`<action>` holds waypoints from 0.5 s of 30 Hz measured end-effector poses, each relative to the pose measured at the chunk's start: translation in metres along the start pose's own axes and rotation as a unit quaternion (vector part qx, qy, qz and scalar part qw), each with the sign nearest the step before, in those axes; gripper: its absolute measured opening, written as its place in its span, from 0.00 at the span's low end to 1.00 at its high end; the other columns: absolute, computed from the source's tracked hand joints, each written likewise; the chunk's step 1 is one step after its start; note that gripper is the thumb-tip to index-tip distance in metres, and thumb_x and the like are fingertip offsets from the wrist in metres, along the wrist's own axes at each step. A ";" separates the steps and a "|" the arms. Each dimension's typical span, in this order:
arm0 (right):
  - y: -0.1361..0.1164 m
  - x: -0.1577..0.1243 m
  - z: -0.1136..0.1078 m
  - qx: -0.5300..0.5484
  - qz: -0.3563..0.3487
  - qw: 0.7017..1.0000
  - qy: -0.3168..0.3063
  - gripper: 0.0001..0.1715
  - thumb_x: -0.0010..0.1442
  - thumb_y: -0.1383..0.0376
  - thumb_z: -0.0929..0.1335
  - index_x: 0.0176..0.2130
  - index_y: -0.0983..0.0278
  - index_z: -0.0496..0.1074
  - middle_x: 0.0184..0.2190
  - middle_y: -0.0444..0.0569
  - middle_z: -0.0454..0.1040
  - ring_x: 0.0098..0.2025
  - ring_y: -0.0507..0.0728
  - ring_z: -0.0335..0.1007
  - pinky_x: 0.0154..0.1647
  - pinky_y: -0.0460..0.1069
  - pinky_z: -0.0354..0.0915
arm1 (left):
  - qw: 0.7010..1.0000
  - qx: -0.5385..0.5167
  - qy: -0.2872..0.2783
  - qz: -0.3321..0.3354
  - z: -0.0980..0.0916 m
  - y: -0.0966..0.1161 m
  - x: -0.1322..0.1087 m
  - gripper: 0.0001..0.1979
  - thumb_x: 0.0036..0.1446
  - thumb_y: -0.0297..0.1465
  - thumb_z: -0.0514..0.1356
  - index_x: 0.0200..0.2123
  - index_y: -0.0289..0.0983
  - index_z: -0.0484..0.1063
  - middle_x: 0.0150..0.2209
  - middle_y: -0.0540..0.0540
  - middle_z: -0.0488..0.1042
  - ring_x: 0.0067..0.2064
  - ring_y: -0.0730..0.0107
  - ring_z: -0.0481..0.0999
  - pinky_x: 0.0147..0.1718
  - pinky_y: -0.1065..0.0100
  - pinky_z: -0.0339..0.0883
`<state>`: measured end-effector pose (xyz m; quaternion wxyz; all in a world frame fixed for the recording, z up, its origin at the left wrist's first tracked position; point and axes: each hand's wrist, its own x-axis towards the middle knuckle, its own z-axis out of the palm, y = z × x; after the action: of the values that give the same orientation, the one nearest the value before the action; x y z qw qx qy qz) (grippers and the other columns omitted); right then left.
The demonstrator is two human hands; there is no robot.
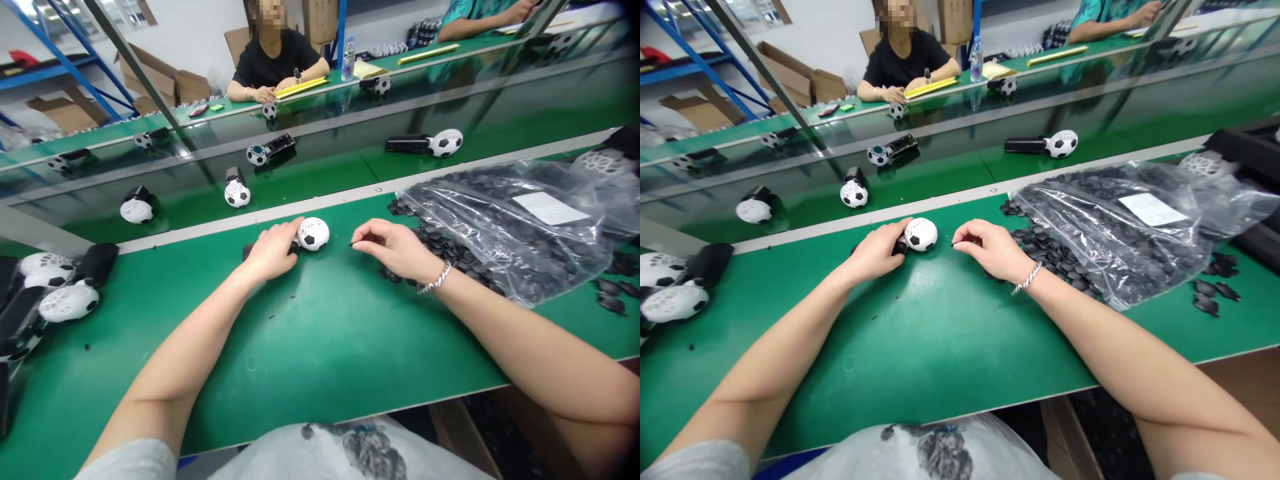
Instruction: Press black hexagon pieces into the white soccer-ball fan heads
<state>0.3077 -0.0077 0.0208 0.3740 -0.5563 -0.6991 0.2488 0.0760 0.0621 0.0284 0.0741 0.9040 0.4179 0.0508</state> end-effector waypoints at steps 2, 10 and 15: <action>0.001 0.000 0.001 0.008 0.009 1.000 0.002 0.07 0.54 0.62 0.66 0.30 0.63 0.69 0.29 0.47 0.72 0.30 0.53 0.67 0.32 0.50 0.65 | 0.998 -0.033 -0.010 0.053 -0.001 -0.006 0.001 0.36 0.45 0.23 0.52 0.60 0.41 0.51 0.55 0.44 0.64 0.53 0.56 0.65 0.49 0.57 0.59; -0.003 -0.004 0.014 -0.007 -0.108 0.994 -0.017 0.04 0.55 0.65 0.67 0.30 0.64 0.71 0.29 0.45 0.72 0.33 0.53 0.67 0.37 0.49 0.63 | 0.991 -0.094 -0.015 0.093 0.006 0.007 -0.003 0.37 0.46 0.34 0.60 0.60 0.41 0.52 0.56 0.45 0.63 0.59 0.51 0.55 0.59 0.43 0.34; -0.008 -0.001 0.025 -0.026 -0.155 0.987 -0.018 0.03 0.55 0.66 0.67 0.29 0.63 0.72 0.30 0.46 0.69 0.36 0.53 0.66 0.41 0.50 0.63 | 0.991 -0.113 0.020 0.066 0.014 0.019 -0.003 0.41 0.44 0.53 0.58 0.58 0.38 0.56 0.56 0.42 0.63 0.60 0.49 0.54 0.58 0.42 0.31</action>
<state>0.2832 -0.0091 0.0118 0.3812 -0.4458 -0.7898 0.1795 0.0906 0.0467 0.0177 0.1633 0.9143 0.3505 0.1207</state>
